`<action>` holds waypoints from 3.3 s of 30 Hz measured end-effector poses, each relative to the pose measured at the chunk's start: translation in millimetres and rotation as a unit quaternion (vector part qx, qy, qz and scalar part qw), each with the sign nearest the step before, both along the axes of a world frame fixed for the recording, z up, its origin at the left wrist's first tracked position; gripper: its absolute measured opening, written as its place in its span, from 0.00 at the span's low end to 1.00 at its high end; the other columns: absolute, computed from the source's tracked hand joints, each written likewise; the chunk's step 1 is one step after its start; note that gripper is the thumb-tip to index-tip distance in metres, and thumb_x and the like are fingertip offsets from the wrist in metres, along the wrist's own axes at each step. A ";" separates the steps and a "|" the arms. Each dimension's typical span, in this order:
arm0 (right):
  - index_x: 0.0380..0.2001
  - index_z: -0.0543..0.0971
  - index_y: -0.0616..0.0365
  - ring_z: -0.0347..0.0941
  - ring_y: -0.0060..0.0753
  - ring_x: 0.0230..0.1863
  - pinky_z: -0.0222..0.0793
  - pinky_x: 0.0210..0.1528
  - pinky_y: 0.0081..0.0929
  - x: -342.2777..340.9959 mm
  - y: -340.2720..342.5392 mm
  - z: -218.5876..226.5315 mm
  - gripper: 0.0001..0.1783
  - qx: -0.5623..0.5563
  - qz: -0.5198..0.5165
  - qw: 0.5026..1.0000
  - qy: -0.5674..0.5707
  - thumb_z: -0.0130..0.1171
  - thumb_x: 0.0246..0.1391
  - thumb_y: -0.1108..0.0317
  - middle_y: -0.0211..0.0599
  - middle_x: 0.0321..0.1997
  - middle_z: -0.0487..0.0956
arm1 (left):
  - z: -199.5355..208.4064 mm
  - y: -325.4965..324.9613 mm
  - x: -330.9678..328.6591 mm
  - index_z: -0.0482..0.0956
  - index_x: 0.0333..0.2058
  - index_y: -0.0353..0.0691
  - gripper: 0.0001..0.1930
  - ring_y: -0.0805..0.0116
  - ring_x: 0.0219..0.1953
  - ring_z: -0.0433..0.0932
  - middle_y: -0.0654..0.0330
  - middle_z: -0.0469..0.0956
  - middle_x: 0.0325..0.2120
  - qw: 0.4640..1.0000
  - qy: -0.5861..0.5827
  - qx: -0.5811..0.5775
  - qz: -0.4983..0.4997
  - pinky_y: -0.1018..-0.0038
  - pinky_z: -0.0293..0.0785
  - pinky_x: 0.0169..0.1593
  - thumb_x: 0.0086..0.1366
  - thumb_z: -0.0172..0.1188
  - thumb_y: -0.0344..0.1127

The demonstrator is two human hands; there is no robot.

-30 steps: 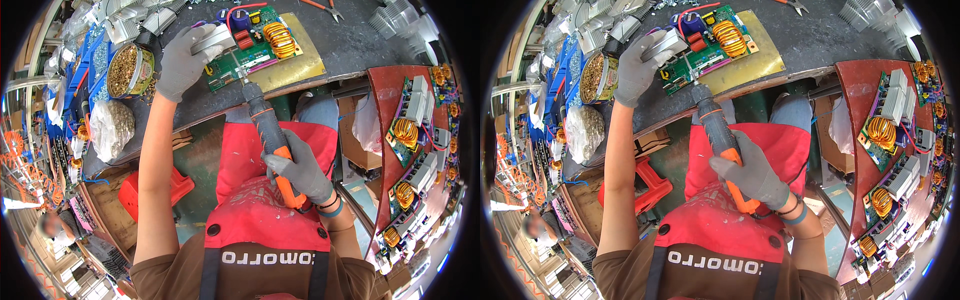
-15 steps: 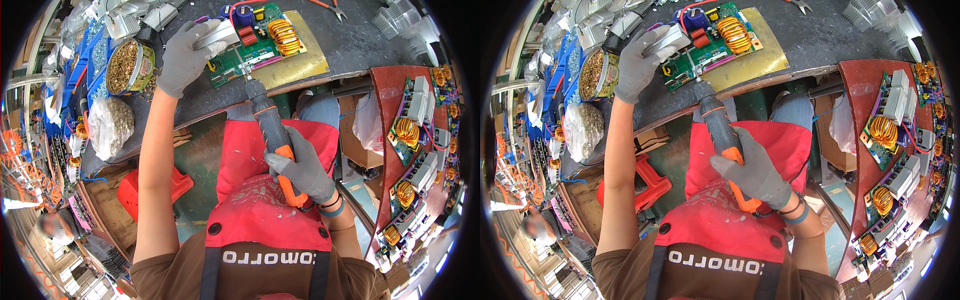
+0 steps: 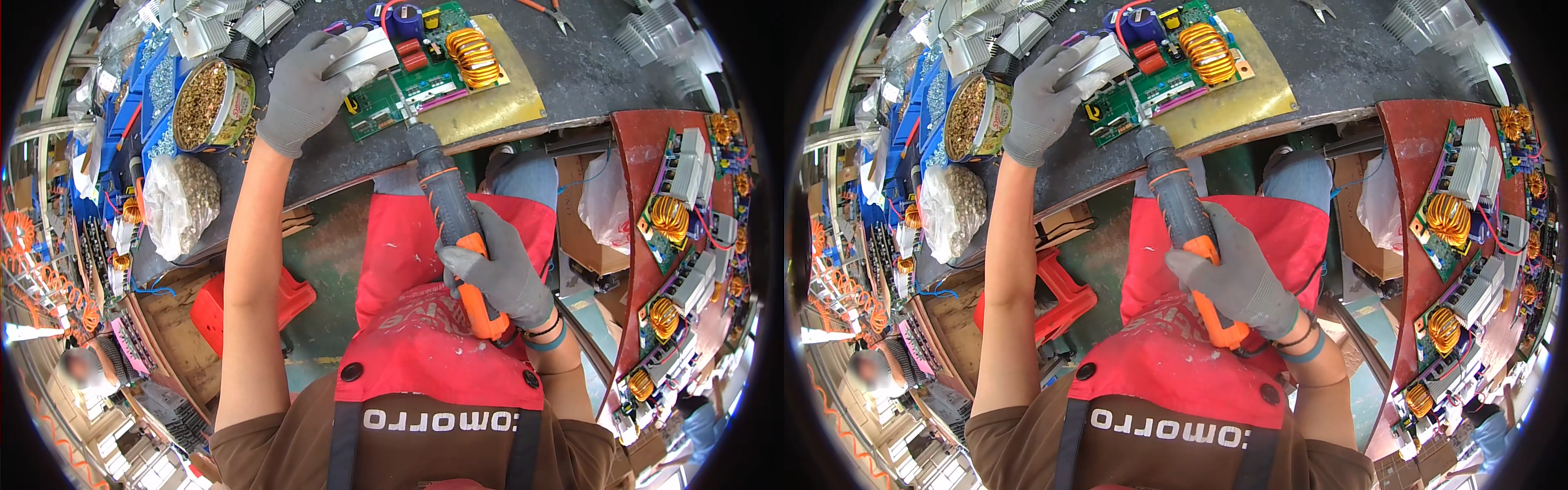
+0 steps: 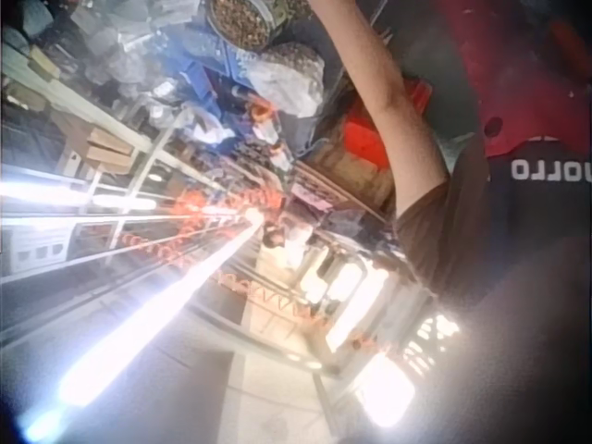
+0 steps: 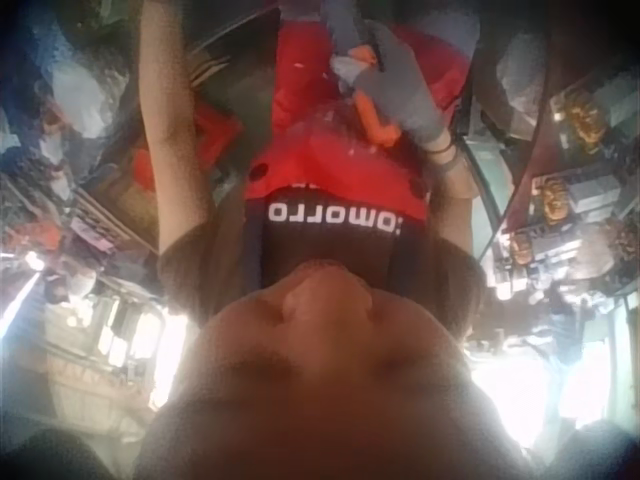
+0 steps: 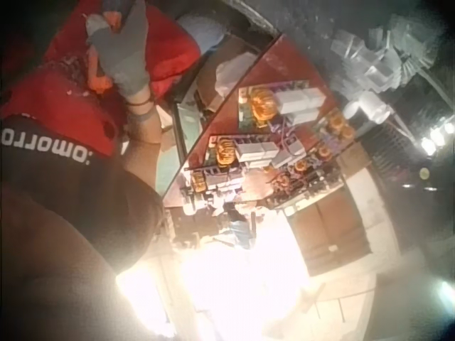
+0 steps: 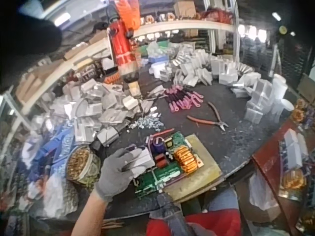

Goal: Assemble heatsinks and components onto a printed circuit board using an electric screwdriver.

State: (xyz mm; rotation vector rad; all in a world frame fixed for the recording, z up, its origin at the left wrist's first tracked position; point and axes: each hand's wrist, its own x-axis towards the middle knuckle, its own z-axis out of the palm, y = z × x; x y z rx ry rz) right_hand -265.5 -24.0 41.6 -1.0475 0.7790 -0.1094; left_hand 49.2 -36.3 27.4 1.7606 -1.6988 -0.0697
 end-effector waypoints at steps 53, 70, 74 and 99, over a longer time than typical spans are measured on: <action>0.60 0.62 0.66 0.77 0.28 0.31 0.77 0.34 0.29 -66.9 -4.3 1.4 0.36 0.053 0.040 0.986 -0.154 0.64 0.47 0.73 0.43 0.42 0.77 | 13.5 -20.2 57.9 0.83 0.44 0.43 0.15 0.51 0.44 0.81 0.51 0.83 0.38 0.974 0.011 0.047 0.223 0.62 0.75 0.49 0.64 0.59 0.44; 0.58 0.63 0.65 0.77 0.31 0.30 0.76 0.32 0.29 -72.6 -4.0 2.3 0.37 0.039 0.001 0.992 -0.121 0.65 0.44 0.70 0.44 0.42 0.76 | -21.7 -122.7 89.1 0.78 0.44 0.42 0.13 0.50 0.49 0.78 0.51 0.77 0.46 0.947 -0.186 0.169 0.199 0.57 0.74 0.52 0.65 0.54 0.39; 0.60 0.61 0.65 0.77 0.29 0.32 0.76 0.34 0.28 -69.2 -2.4 0.7 0.37 0.052 0.008 0.989 -0.140 0.64 0.47 0.73 0.43 0.43 0.76 | -20.4 -127.2 88.1 0.78 0.45 0.42 0.13 0.50 0.50 0.78 0.50 0.77 0.46 0.944 -0.193 0.170 0.207 0.58 0.74 0.53 0.64 0.58 0.41; 0.58 0.62 0.65 0.77 0.35 0.28 0.76 0.28 0.31 -60.4 6.8 0.9 0.36 0.054 0.007 0.990 -0.130 0.61 0.42 0.74 0.47 0.41 0.76 | 21.0 1.1 54.8 0.76 0.50 0.28 0.14 0.78 0.28 0.74 0.60 0.79 0.30 0.826 0.544 -0.077 0.124 0.83 0.70 0.28 0.66 0.59 0.27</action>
